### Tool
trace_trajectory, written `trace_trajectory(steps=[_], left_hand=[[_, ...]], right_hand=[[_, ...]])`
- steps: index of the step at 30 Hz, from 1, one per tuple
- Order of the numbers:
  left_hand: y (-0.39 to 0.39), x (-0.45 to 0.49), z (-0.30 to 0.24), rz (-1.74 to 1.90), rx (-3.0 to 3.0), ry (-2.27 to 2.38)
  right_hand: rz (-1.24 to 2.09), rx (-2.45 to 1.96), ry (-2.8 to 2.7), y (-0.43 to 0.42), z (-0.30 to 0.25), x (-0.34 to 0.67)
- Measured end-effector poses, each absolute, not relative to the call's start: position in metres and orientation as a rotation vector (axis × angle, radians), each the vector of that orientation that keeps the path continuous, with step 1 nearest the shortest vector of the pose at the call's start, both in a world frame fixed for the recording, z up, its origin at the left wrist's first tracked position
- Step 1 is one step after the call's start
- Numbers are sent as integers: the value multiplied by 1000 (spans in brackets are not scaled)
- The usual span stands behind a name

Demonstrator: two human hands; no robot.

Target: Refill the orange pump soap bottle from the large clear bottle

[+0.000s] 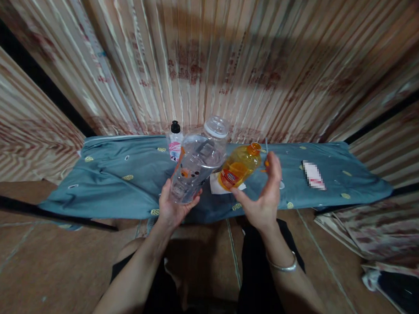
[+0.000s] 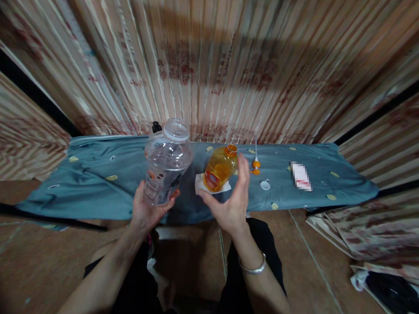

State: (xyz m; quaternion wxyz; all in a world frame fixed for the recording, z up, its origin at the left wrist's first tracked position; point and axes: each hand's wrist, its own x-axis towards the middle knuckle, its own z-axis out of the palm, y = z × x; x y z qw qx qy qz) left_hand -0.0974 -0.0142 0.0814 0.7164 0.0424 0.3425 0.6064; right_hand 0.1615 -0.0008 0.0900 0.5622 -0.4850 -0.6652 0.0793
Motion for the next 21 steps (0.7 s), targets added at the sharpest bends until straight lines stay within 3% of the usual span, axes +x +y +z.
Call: trace_trajectory(steps=[2, 11, 21], left_hand=[[-13, -102, 81, 1353, 108, 785], [0, -108, 61, 1475, 169, 803], [-9, -119, 46, 1548, 275, 855]], right_hand=[[169, -1282, -1506, 12, 69, 189], [788, -1471, -1346, 78, 14, 184], [568, -1590, -1589, 55, 29, 178]])
